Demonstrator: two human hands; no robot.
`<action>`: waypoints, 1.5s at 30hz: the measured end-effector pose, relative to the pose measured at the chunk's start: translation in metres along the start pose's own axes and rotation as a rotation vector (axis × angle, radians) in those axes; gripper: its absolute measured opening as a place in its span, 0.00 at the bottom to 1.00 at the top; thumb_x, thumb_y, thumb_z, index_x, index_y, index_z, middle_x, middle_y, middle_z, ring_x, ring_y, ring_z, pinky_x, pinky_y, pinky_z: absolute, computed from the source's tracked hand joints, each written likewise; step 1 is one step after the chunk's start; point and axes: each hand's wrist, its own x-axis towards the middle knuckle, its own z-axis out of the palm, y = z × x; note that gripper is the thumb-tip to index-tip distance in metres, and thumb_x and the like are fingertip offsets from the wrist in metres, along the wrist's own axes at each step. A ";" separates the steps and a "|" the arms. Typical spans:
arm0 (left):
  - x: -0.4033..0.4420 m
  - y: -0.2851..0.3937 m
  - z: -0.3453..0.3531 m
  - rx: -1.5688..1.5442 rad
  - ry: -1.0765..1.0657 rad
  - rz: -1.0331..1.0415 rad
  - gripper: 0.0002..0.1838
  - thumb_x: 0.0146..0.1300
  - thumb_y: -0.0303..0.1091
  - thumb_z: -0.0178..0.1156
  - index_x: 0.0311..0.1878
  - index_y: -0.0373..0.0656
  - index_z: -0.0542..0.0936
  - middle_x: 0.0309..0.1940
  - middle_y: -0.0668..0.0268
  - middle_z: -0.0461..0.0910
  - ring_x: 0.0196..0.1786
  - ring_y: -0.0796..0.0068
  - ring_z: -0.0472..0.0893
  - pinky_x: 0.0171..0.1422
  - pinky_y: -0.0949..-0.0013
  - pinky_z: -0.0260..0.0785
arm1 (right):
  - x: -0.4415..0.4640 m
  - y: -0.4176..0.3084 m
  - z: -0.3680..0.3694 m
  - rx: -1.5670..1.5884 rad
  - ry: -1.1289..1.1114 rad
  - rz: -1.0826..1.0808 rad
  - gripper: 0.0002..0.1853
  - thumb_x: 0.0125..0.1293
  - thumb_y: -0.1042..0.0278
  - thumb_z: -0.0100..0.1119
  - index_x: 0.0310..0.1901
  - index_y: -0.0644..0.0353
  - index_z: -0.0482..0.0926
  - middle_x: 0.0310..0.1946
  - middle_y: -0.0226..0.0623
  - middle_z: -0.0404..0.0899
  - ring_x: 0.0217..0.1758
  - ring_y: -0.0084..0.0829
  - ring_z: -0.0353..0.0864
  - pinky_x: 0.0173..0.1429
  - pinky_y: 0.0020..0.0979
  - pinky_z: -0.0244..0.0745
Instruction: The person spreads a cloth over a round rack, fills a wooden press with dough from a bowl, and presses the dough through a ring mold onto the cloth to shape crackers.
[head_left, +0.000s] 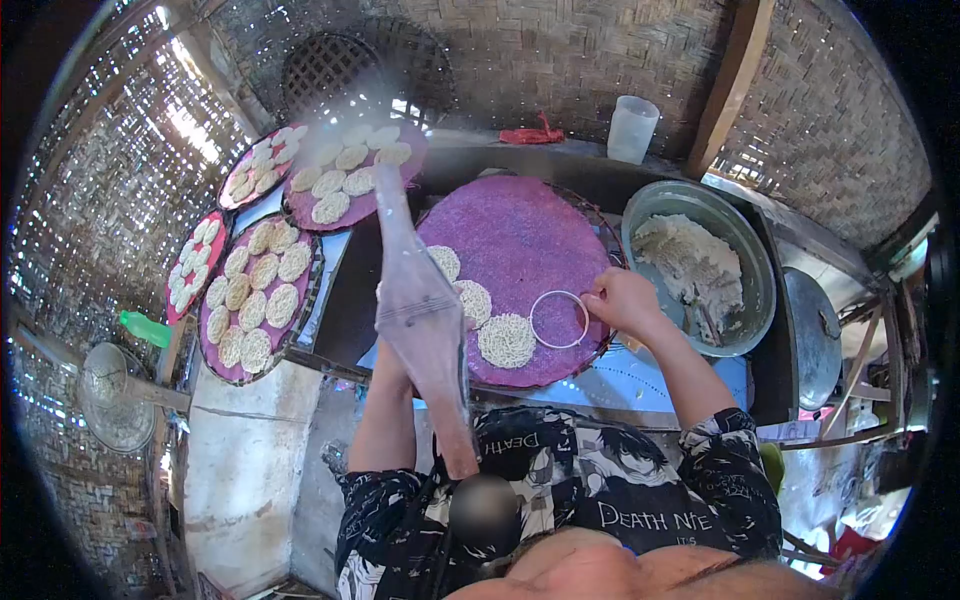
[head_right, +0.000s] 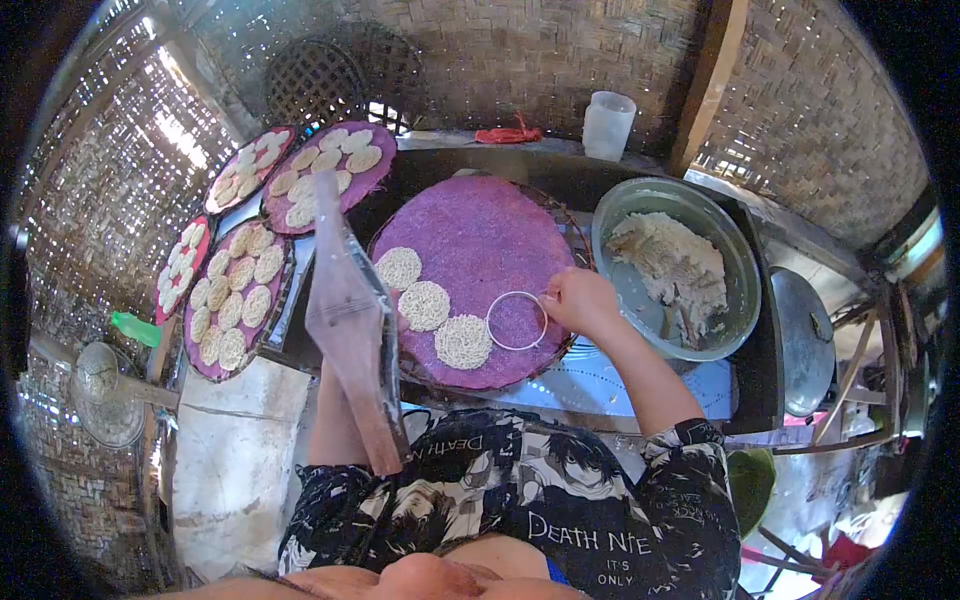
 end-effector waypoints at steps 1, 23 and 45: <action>0.001 0.000 0.002 -0.172 0.000 -0.137 0.15 0.53 0.29 0.64 0.44 0.41 0.76 0.40 0.66 0.76 0.39 0.74 0.76 0.46 0.70 0.70 | -0.001 0.000 0.000 0.032 0.014 -0.048 0.16 0.54 0.51 0.54 0.30 0.55 0.81 0.33 0.41 0.79 0.37 0.42 0.79 0.41 0.40 0.74; 0.123 -0.034 0.094 -0.949 -0.431 -0.125 0.30 0.61 0.64 0.41 0.46 0.47 0.74 0.17 0.74 0.67 0.26 0.73 0.69 0.45 0.62 0.64 | -0.048 0.036 -0.051 1.169 -0.690 0.341 0.32 0.65 0.36 0.33 0.42 0.62 0.73 0.25 0.39 0.77 0.21 0.26 0.77 0.23 0.26 0.74; 0.140 -0.043 0.064 -0.949 -0.146 -0.101 0.28 0.59 0.67 0.41 0.37 0.48 0.70 0.08 0.76 0.54 0.13 0.79 0.59 0.29 0.68 0.59 | -0.019 -0.002 -0.049 0.681 -0.357 0.252 0.28 0.62 0.39 0.47 0.30 0.63 0.77 0.15 0.32 0.73 0.14 0.23 0.71 0.16 0.25 0.65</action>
